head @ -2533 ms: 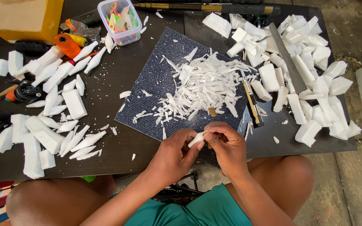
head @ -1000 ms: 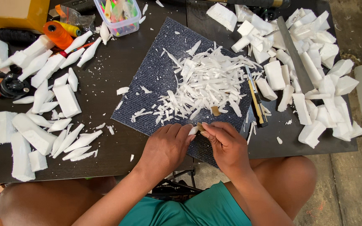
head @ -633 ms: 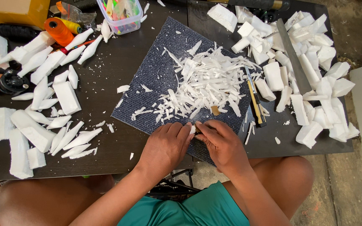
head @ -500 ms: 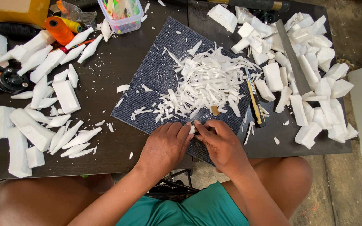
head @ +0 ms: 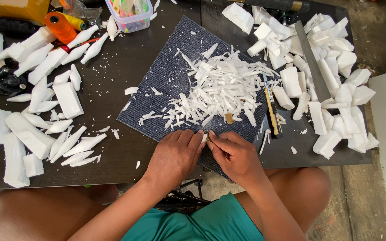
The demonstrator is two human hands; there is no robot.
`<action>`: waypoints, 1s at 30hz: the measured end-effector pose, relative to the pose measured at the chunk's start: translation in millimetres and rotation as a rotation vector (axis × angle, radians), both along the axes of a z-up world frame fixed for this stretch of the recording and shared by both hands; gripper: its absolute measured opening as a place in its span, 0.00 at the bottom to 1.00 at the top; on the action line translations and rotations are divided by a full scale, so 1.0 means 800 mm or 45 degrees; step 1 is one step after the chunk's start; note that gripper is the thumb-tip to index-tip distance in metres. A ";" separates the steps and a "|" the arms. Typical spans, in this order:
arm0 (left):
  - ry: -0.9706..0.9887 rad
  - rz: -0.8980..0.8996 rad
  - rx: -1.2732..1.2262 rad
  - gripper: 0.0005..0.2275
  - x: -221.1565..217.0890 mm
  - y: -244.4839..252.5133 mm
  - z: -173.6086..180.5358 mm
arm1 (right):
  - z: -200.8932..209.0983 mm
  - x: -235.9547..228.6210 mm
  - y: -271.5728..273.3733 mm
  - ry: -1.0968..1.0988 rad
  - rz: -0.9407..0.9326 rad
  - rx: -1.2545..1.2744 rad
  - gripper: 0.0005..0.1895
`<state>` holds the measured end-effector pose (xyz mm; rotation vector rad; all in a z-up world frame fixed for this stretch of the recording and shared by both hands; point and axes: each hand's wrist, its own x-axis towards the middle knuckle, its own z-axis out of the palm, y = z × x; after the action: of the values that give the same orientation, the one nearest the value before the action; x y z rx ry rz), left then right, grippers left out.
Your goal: The person shapes small white plastic pieces by hand and with a utility knife on a dark mat. They repeatedly pick up pieces, trim edges, and set them aside, accumulating shavings on the mat.
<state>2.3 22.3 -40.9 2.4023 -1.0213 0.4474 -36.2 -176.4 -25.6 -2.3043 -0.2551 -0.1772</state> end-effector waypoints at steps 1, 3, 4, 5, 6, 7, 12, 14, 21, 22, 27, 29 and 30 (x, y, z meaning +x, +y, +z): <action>-0.001 0.001 -0.001 0.07 0.000 0.000 -0.001 | -0.003 0.001 -0.002 -0.001 0.001 -0.001 0.10; -0.001 0.003 0.003 0.07 -0.001 0.000 -0.002 | -0.008 0.002 -0.005 -0.022 -0.078 0.068 0.10; -0.002 0.004 0.001 0.07 0.000 0.000 -0.001 | -0.006 0.004 -0.005 -0.023 -0.078 0.067 0.10; -0.006 0.008 -0.002 0.07 0.000 0.000 -0.001 | -0.005 0.005 -0.005 -0.018 -0.109 0.122 0.09; -0.010 0.013 -0.005 0.07 0.000 0.000 -0.001 | -0.003 0.007 -0.005 -0.013 -0.140 0.177 0.09; -0.010 0.016 -0.007 0.07 0.000 0.000 -0.002 | -0.003 0.006 -0.003 -0.014 -0.136 0.175 0.09; -0.019 0.008 -0.011 0.08 -0.002 0.001 -0.004 | -0.010 0.001 0.005 -0.071 -0.201 0.378 0.09; -0.015 0.006 -0.013 0.08 -0.002 0.001 -0.005 | -0.007 0.003 0.008 -0.078 -0.189 0.294 0.09; -0.020 0.012 -0.016 0.07 -0.001 0.001 -0.008 | -0.006 -0.001 0.011 0.019 -0.129 0.213 0.11; -0.018 0.014 -0.016 0.07 -0.001 0.001 -0.007 | -0.007 -0.001 0.013 0.020 -0.128 0.213 0.11; -0.005 -0.002 -0.030 0.07 0.000 0.001 -0.010 | -0.004 -0.001 0.019 -0.033 -0.098 0.143 0.09; 0.004 -0.005 -0.027 0.08 0.000 0.002 -0.006 | -0.005 0.001 0.015 -0.049 -0.114 0.104 0.10; 0.009 -0.006 -0.025 0.08 0.000 0.002 -0.003 | -0.005 0.002 0.013 -0.069 -0.127 0.066 0.11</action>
<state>2.3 24.2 -43.5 2.3817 -1.0151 0.4453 -34.4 -165.6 -29.3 -2.2644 -0.1615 -0.2940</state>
